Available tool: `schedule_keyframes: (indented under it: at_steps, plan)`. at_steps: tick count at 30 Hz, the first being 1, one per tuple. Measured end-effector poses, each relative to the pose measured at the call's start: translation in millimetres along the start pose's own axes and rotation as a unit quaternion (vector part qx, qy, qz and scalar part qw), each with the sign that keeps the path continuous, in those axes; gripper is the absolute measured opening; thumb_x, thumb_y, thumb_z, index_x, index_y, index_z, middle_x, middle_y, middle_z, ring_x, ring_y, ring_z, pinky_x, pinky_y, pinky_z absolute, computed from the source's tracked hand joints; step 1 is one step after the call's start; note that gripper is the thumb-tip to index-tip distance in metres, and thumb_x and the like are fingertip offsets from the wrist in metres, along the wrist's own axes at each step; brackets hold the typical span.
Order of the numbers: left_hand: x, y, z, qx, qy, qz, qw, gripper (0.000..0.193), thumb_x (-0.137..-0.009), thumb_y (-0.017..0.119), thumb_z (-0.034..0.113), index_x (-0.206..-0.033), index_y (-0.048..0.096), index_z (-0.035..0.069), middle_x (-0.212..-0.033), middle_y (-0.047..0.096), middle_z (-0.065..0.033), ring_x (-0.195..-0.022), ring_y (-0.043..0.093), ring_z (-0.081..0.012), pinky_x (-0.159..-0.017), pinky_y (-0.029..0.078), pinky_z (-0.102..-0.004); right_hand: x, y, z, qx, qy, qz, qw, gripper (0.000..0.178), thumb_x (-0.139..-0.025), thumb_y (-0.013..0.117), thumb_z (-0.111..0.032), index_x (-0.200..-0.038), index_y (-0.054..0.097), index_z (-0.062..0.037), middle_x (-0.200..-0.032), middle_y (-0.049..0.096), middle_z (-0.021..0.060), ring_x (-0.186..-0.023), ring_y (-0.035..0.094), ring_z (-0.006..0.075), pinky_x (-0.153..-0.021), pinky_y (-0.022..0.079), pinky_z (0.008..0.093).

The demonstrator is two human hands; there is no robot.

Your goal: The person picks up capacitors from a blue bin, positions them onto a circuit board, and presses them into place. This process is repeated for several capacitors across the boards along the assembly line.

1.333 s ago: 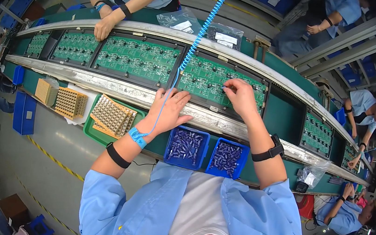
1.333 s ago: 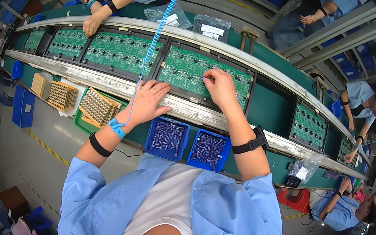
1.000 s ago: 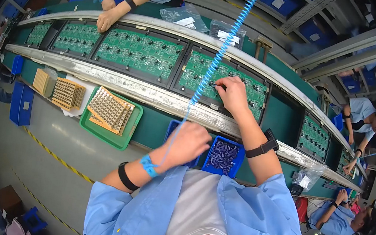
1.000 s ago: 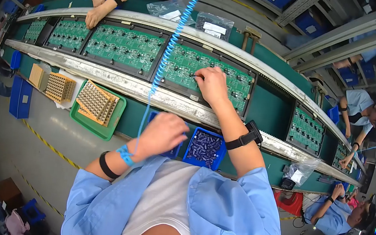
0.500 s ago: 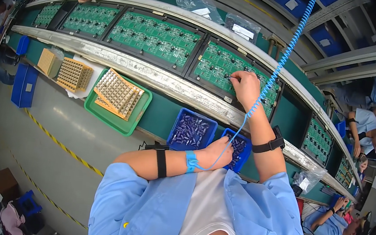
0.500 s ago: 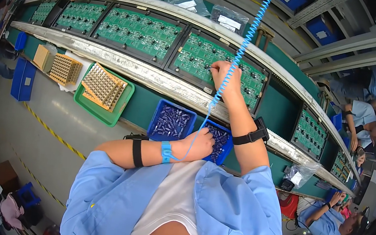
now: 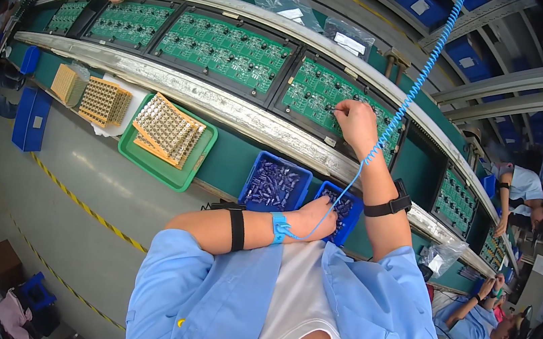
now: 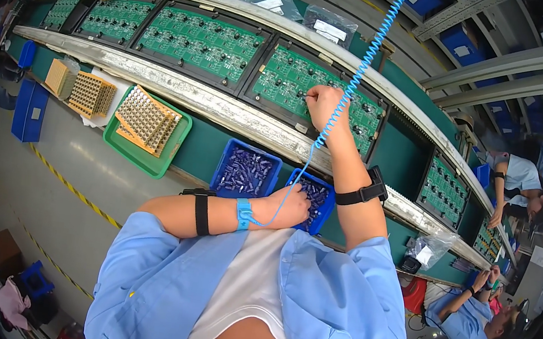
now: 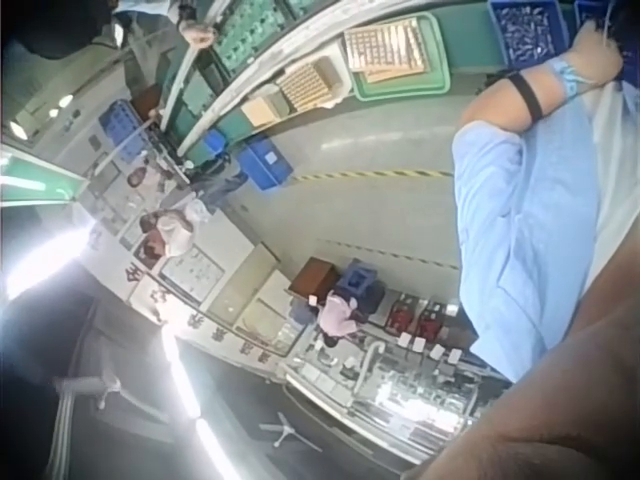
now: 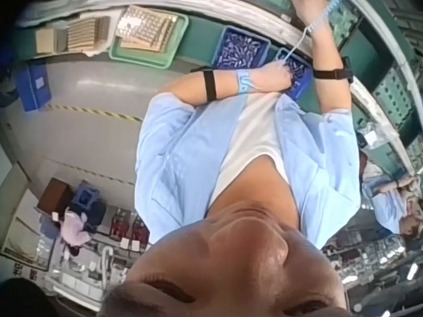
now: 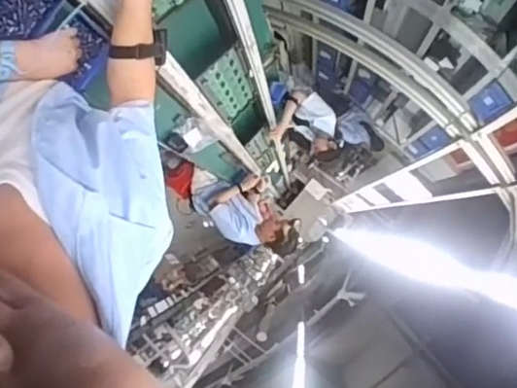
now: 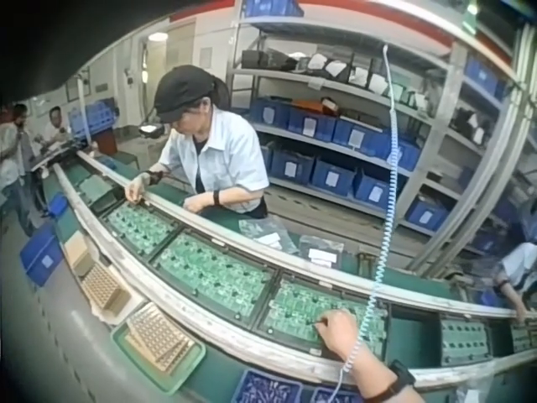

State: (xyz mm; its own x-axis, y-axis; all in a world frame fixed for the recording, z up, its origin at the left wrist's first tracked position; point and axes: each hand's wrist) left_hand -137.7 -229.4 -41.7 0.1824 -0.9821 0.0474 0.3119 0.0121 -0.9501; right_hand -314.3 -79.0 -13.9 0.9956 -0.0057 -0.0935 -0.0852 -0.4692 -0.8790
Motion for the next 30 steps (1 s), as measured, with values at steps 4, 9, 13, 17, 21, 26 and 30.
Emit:
schedule_keyframes:
  at_steps: [4, 9, 13, 17, 21, 26, 30]
  plan:
    - [-3, -1, 3, 0.024, 0.005, 0.014, 1.000, 0.012, -0.083, 0.064, 0.019, -0.085, 0.076, 0.016, -0.087, 0.070, -0.0033, -0.089, 0.068, -0.0225, -0.079, 0.046, -0.0378, 3, -1, 4, 0.011, 0.004, -0.001, 1.000, 0.013, -0.084, 0.077, -0.015, -0.092, 0.078, -0.0047, -0.089, 0.077, 0.0138, -0.089, 0.070, 0.0353, -0.085, 0.055, 0.0463]
    - [-1, -1, -6, 0.143, 0.019, 0.075, 0.987, 0.012, -0.081, 0.067, 0.014, -0.091, 0.074, 0.011, -0.085, 0.071, -0.0066, -0.086, 0.071, -0.0266, -0.074, 0.052, -0.0432, 2, -1, -8, 0.046, 0.024, -0.002, 0.999, 0.013, -0.084, 0.077, -0.016, -0.091, 0.079, -0.0059, -0.089, 0.077, 0.0127, -0.091, 0.070, 0.0353, -0.085, 0.054, 0.0478]
    - [4, -35, -7, 0.359, -0.065, 0.092, 0.927, 0.013, -0.081, 0.070, 0.008, -0.093, 0.071, 0.005, -0.087, 0.073, -0.0110, -0.082, 0.073, -0.0269, -0.074, 0.056, -0.0402, 5, 2, -3, 0.082, 0.029, 0.012, 0.996, 0.013, -0.084, 0.076, -0.017, -0.091, 0.078, -0.0069, -0.089, 0.077, 0.0120, -0.093, 0.069, 0.0358, -0.085, 0.054, 0.0488]
    - [17, -44, -14, 0.573, -0.122, 0.172, 0.792, 0.012, -0.086, 0.073, 0.006, -0.097, 0.071, 0.000, -0.087, 0.075, -0.0088, -0.078, 0.072, -0.0190, -0.074, 0.057, -0.0324, 13, -1, -3, 0.092, 0.010, 0.034, 0.995, 0.011, -0.085, 0.073, -0.018, -0.089, 0.079, -0.0092, -0.091, 0.077, 0.0116, -0.096, 0.067, 0.0356, -0.085, 0.051, 0.0500]
    - [26, -47, -29, 0.637, -0.189, 0.252, 0.704, 0.018, -0.090, 0.077, 0.009, -0.104, 0.072, -0.001, -0.090, 0.074, -0.0036, -0.082, 0.067, -0.0089, -0.078, 0.055, -0.0257, 17, 0, 2, 0.073, 0.015, 0.051, 0.996, 0.011, -0.085, 0.071, -0.018, -0.088, 0.078, -0.0102, -0.092, 0.077, 0.0118, -0.097, 0.066, 0.0353, -0.084, 0.050, 0.0503]
    - [30, -56, -37, 0.659, -0.235, 0.287, 0.655, 0.020, -0.092, 0.076, 0.007, -0.110, 0.073, 0.000, -0.094, 0.072, 0.0001, -0.084, 0.063, -0.0061, -0.078, 0.054, -0.0245, 18, -1, 3, 0.072, 0.044, 0.041, 0.996, 0.010, -0.084, 0.071, -0.017, -0.086, 0.077, -0.0099, -0.092, 0.077, 0.0117, -0.097, 0.066, 0.0349, -0.084, 0.050, 0.0503]
    - [28, -57, -41, 0.670, -0.223, 0.350, 0.616, 0.020, -0.093, 0.075, 0.005, -0.112, 0.072, 0.000, -0.098, 0.072, -0.0017, -0.087, 0.063, -0.0067, -0.080, 0.053, -0.0234, 20, 0, 1, 0.092, 0.055, 0.042, 0.993, 0.010, -0.085, 0.070, -0.017, -0.085, 0.076, -0.0098, -0.091, 0.077, 0.0107, -0.097, 0.066, 0.0346, -0.084, 0.050, 0.0499]
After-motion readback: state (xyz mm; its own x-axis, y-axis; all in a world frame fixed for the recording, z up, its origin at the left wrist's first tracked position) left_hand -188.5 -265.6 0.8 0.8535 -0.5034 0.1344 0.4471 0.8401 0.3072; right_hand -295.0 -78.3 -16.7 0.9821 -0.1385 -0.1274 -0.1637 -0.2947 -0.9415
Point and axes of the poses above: each hand's wrist, its own x-axis away from the middle knuckle, its own y-axis out of the palm, z = x × y
